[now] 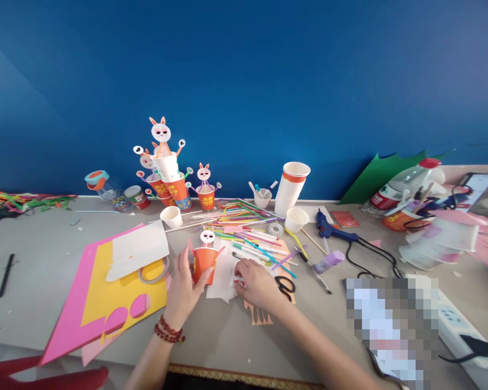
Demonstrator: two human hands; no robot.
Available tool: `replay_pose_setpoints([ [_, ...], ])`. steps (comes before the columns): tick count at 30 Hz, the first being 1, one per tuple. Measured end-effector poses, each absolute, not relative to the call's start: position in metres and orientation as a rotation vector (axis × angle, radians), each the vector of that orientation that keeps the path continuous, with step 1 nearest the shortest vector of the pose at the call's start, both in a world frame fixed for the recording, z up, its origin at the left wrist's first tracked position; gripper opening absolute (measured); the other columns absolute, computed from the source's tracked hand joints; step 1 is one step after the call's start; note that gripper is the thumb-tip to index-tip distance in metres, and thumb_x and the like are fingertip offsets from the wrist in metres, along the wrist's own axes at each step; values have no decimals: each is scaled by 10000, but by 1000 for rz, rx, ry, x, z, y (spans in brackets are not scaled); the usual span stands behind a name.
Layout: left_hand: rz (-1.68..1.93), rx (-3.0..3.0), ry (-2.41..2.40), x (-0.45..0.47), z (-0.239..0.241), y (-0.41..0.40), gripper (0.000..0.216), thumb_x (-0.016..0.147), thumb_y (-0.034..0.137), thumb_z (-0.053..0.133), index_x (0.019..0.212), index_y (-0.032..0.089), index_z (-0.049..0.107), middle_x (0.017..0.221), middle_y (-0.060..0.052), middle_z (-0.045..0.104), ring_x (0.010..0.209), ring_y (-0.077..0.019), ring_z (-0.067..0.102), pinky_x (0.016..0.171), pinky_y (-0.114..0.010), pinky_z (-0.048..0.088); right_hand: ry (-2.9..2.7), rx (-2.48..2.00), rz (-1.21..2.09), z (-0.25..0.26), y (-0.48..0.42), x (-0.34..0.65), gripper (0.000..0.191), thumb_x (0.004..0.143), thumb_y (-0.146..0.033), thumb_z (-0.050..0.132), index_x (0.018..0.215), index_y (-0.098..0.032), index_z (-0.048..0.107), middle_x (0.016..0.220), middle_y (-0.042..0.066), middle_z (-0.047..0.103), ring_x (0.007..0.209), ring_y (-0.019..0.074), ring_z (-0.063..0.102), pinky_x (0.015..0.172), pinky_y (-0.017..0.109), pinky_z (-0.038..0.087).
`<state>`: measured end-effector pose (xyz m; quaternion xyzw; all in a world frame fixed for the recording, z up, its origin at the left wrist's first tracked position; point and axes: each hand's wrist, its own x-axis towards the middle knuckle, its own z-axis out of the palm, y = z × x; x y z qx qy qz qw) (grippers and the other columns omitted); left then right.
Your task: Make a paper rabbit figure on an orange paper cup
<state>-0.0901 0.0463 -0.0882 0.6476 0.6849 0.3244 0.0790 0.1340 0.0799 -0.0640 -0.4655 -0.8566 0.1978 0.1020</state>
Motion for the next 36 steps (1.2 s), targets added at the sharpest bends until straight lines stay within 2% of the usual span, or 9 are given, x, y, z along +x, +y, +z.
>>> replay_pose_setpoints([
  [3, 1049, 1994, 2060, -91, -84, 44, 721, 880, 481, 574, 1465, 190, 268, 1430, -211, 393, 1293, -357, 462, 959, -527, 479, -2511, -1350, 633, -64, 83, 138, 151, 787, -180, 598, 938, -190, 597, 962, 58, 657, 917, 218, 581, 781, 291, 426],
  [6, 1132, 2089, 2034, -89, -74, 39, 548, 898, 414, 570, 1387, 225, 411, 1454, -172, 371, 1356, -347, 385, 1040, -549, 409, -2493, -1320, 674, -60, 88, 148, 172, 838, -198, 575, 1009, -186, 592, 1001, 61, 663, 924, 203, 596, 786, 277, 432],
  [9, 1156, 2141, 1978, -83, -63, 33, 410, 914, 352, 552, 1307, 244, 500, 1456, -144, 377, 1330, -327, 417, 1055, -542, 395, -2488, -1300, 696, -55, 92, 159, 185, 873, -173, 532, 1046, -189, 597, 1042, 68, 654, 942, 196, 602, 798, 276, 427],
  [12, 1141, 2202, 1916, -75, -59, 30, 334, 915, 316, 549, 1242, 247, 546, 1431, -126, 410, 1290, -305, 454, 1049, -505, 409, -2515, -1271, 708, -55, 92, 165, 163, 823, -167, 592, 979, -197, 629, 986, 53, 650, 947, 210, 592, 804, 285, 415],
  [19, 1232, 2090, 1941, -78, -60, 31, 414, 910, 347, 553, 1306, 247, 484, 1376, -126, 450, 1308, -298, 436, 1085, -512, 377, -2507, -1289, 716, -67, 84, 158, 141, 765, -116, 604, 886, -184, 629, 933, 51, 630, 912, 207, 560, 800, 284, 389],
  [23, 1273, 1965, 1935, -87, -66, 33, 488, 912, 393, 544, 1360, 237, 427, 1383, -140, 440, 1320, -303, 425, 1051, -495, 423, -2487, -1306, 729, -68, 84, 157, 182, 724, -83, 593, 874, -185, 614, 924, 45, 636, 892, 201, 555, 762, 270, 375],
  [30, 1180, 1869, 1935, -95, -82, 38, 634, 877, 458, 592, 1406, 215, 340, 1316, -157, 498, 1167, -295, 550, 959, -498, 485, -2437, -1354, 777, -68, 84, 157, 159, 717, -69, 570, 817, -183, 617, 812, 25, 651, 808, 177, 565, 683, 243, 360],
  [33, 1286, 1909, 1933, -91, -74, 36, 583, 890, 424, 578, 1398, 225, 371, 1362, -151, 470, 1240, -299, 500, 997, -488, 463, -2396, -1358, 816, -62, 84, 160, 140, 717, -75, 574, 781, -188, 627, 777, 14, 657, 768, 166, 580, 659, 232, 373],
  [36, 1356, 2010, 1884, -81, -60, 30, 388, 911, 342, 551, 1284, 242, 505, 1327, -117, 509, 1253, -285, 488, 1051, -486, 417, -2337, -1353, 837, -50, 80, 164, 148, 742, -80, 557, 795, -200, 627, 799, 6, 664, 757, 154, 595, 655, 227, 397],
])
